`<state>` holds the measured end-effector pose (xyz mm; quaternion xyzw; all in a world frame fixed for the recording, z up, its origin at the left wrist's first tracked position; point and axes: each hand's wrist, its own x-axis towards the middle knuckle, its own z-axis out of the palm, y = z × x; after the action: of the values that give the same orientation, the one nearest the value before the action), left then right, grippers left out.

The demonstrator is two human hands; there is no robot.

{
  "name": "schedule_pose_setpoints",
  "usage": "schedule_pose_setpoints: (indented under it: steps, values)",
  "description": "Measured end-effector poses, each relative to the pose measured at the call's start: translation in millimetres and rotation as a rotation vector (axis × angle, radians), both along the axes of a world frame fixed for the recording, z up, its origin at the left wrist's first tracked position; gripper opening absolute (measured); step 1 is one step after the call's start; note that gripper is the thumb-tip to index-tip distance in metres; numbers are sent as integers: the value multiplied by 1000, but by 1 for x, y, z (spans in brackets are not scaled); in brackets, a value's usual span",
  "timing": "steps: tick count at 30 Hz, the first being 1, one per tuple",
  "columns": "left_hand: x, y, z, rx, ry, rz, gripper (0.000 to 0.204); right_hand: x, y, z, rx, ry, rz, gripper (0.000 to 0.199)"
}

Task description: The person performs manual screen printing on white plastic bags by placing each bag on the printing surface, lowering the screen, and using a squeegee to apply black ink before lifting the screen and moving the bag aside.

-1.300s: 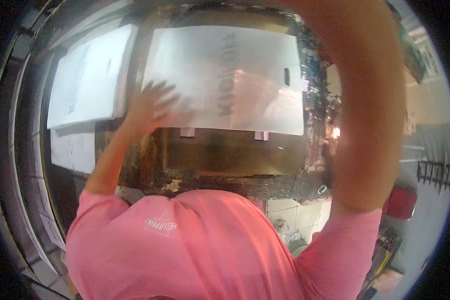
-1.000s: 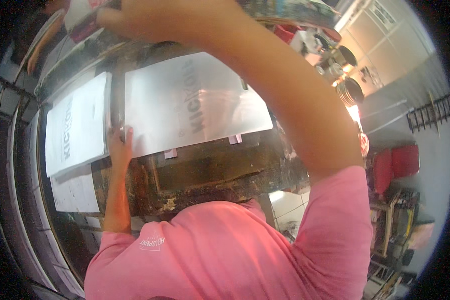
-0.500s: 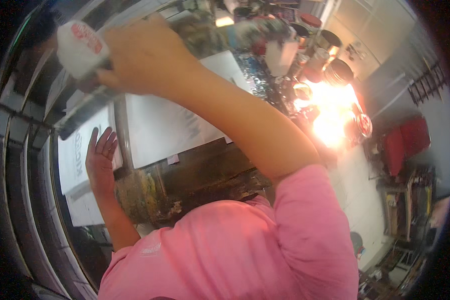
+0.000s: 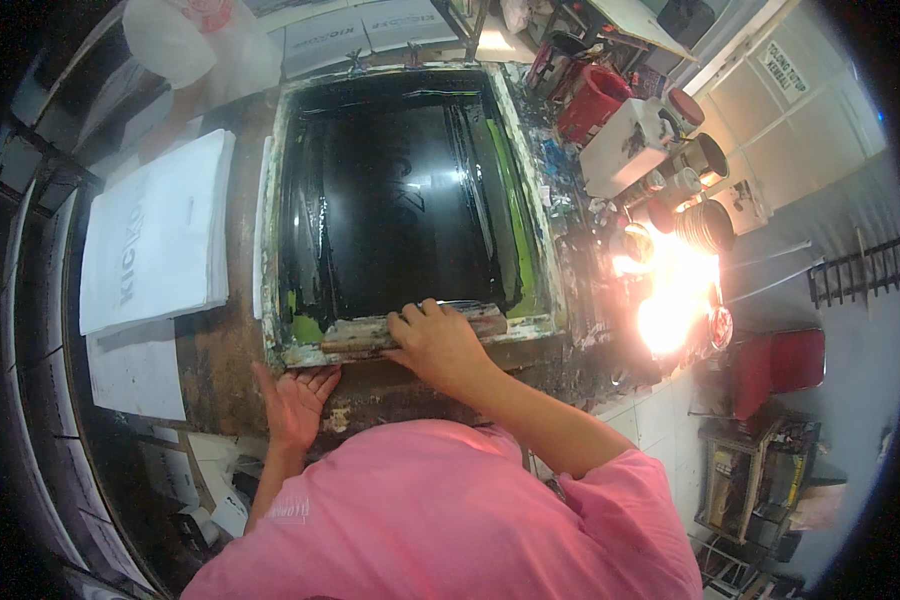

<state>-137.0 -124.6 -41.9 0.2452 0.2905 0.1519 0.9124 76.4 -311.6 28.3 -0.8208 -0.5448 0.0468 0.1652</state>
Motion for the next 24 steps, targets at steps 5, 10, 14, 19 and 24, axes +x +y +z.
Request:
schedule_pose_setpoints:
  steps: [5, 10, 14, 19, 24]
  values:
    - [-13, -4, -22, 156, -38, -38, 97, 63, 41, -18, 89, -100, 23, 41]
    - [-15, -9, -11, 176, -15, -27, 99, 165, 117, -38, 152, -249, 20, 36]
    - [-16, -5, -15, 117, -33, -35, 100, 259, 175, -51, 168, -366, -30, 35]
    - [-28, -1, -26, 53, -221, -73, 93, 331, 218, -12, -22, -228, 61, 48]
    - [-25, 1, -30, 87, -412, -134, 95, 346, 231, -22, 47, -300, 57, 49]
